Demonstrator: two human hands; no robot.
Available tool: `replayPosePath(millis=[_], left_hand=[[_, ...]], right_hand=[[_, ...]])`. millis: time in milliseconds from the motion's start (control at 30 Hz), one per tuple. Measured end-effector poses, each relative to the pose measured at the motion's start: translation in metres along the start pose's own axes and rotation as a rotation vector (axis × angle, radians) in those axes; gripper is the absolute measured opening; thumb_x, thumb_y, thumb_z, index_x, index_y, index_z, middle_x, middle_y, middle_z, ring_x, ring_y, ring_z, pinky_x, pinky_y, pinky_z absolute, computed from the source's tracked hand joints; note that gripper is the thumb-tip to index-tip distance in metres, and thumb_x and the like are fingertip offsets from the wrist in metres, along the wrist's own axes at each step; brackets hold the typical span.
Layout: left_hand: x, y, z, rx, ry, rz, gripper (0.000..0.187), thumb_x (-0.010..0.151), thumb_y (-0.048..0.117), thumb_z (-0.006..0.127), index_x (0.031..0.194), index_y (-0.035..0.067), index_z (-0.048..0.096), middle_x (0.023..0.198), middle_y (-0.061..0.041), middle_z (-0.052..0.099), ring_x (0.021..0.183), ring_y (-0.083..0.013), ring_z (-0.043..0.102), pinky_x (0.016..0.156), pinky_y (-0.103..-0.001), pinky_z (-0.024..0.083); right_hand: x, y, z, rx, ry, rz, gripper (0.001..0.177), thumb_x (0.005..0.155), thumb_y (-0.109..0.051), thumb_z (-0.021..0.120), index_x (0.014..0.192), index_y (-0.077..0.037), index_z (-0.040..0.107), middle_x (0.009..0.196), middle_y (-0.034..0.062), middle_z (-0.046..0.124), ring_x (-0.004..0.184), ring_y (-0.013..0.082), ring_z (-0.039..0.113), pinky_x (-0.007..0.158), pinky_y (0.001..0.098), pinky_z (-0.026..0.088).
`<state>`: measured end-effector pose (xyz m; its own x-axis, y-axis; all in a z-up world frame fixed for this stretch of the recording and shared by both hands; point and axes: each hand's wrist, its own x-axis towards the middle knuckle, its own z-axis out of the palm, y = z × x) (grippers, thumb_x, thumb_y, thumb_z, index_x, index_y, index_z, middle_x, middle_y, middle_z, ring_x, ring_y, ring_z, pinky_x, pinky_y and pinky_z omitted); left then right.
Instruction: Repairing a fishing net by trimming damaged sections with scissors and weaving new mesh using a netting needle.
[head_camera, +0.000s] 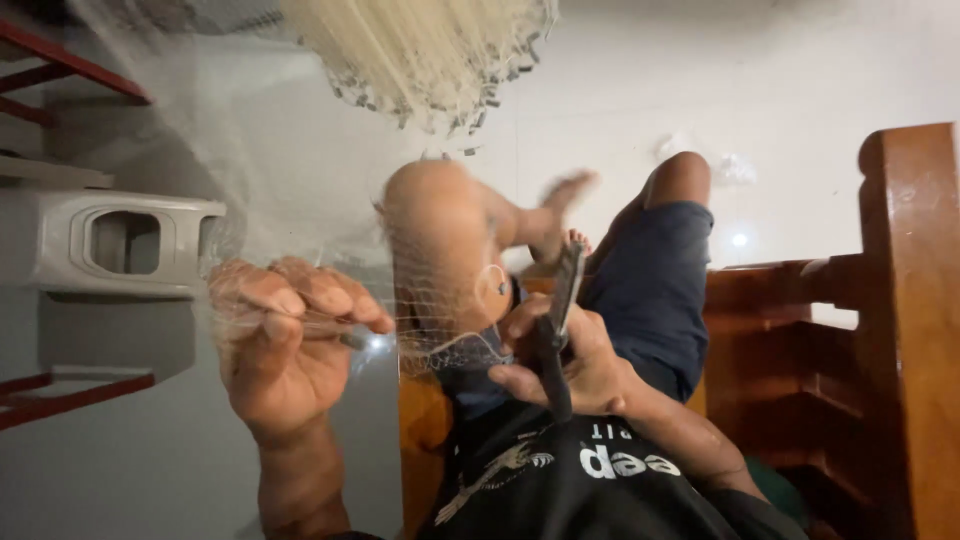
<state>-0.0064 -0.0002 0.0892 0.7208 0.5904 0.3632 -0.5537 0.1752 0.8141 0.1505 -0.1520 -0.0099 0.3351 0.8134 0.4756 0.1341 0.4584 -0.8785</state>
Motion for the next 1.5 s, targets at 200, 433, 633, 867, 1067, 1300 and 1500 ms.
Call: replayPosePath(millis=[200, 433, 633, 867, 1067, 1300, 1500], left_hand=[[0.001, -0.004, 0.011, -0.145, -0.012, -0.03, 0.009, 0.096, 0.007, 0.06, 0.102, 0.0, 0.06, 0.094, -0.023, 0.066, 0.08, -0.0363, 0.065, 0.066, -0.042, 0.061], [-0.017, -0.013, 0.011, -0.2, 0.021, -0.057, 0.009, 0.099, 0.006, 0.051, 0.102, -0.002, 0.05, 0.097, -0.024, 0.061, 0.091, -0.0421, 0.065, 0.07, -0.05, 0.063], [-0.024, -0.006, 0.002, -0.13, 0.009, -0.041, 0.011, 0.098, 0.011, 0.055, 0.098, 0.002, 0.049, 0.09, -0.022, 0.064, 0.083, -0.0324, 0.069, 0.05, -0.034, 0.06], [-0.018, -0.003, -0.022, -0.306, -0.035, -0.03, 0.014, 0.1, 0.013, 0.057, 0.108, 0.005, 0.05, 0.11, -0.019, 0.06, 0.078, -0.0261, 0.065, 0.038, -0.023, 0.044], [0.002, -0.002, -0.033, -0.054, 0.223, -0.09, 0.005, 0.086, 0.014, 0.067, 0.086, 0.012, 0.062, 0.076, 0.0, 0.051, 0.056, -0.0074, 0.04, 0.045, -0.018, 0.026], [0.022, -0.041, -0.073, 0.273, 0.362, 0.245, 0.011, 0.091, 0.009, 0.053, 0.092, 0.002, 0.045, 0.074, -0.02, 0.053, 0.059, -0.0245, 0.057, 0.056, -0.028, 0.045], [0.049, -0.062, -0.072, 0.12, 0.282, 0.062, 0.013, 0.096, 0.012, 0.047, 0.098, -0.001, 0.045, 0.078, -0.032, 0.06, 0.074, -0.0376, 0.065, 0.068, -0.041, 0.057]], right_hand=[[0.017, -0.023, -0.001, -0.029, 0.081, -0.103, 0.024, 0.085, -0.021, 0.066, 0.085, -0.008, 0.046, 0.067, 0.0012, 0.049, 0.066, 0.0155, 0.041, 0.066, 0.0288, 0.037], [-0.002, -0.017, 0.002, -0.275, 0.135, 0.064, 0.028, 0.081, -0.021, 0.074, 0.096, -0.011, 0.052, 0.081, 0.0012, 0.064, 0.061, 0.008, 0.061, 0.08, 0.0297, 0.043], [-0.001, -0.006, 0.017, -0.301, 0.08, 0.057, 0.029, 0.079, -0.015, 0.076, 0.097, -0.011, 0.053, 0.086, 0.0026, 0.064, 0.062, 0.0102, 0.066, 0.058, 0.0213, 0.052], [-0.005, 0.012, 0.036, -0.317, 0.044, 0.092, 0.023, 0.081, -0.015, 0.074, 0.094, -0.013, 0.055, 0.08, -0.0009, 0.061, 0.06, 0.0081, 0.062, 0.058, 0.0209, 0.049], [0.02, 0.01, 0.043, -0.346, 0.015, 0.298, 0.02, 0.079, -0.018, 0.072, 0.092, -0.017, 0.057, 0.079, -0.0043, 0.064, 0.057, 0.0074, 0.06, 0.054, 0.0218, 0.049], [0.051, 0.053, 0.029, -0.103, 0.238, 0.146, 0.025, 0.077, -0.014, 0.077, 0.096, -0.007, 0.062, 0.053, 0.0058, 0.059, 0.04, 0.0121, 0.055, 0.039, 0.0194, 0.043], [0.072, 0.072, 0.006, -0.058, 0.274, 0.277, 0.024, 0.077, -0.014, 0.078, 0.092, -0.006, 0.062, 0.051, 0.0055, 0.061, 0.041, 0.0122, 0.061, 0.039, 0.0189, 0.047]])
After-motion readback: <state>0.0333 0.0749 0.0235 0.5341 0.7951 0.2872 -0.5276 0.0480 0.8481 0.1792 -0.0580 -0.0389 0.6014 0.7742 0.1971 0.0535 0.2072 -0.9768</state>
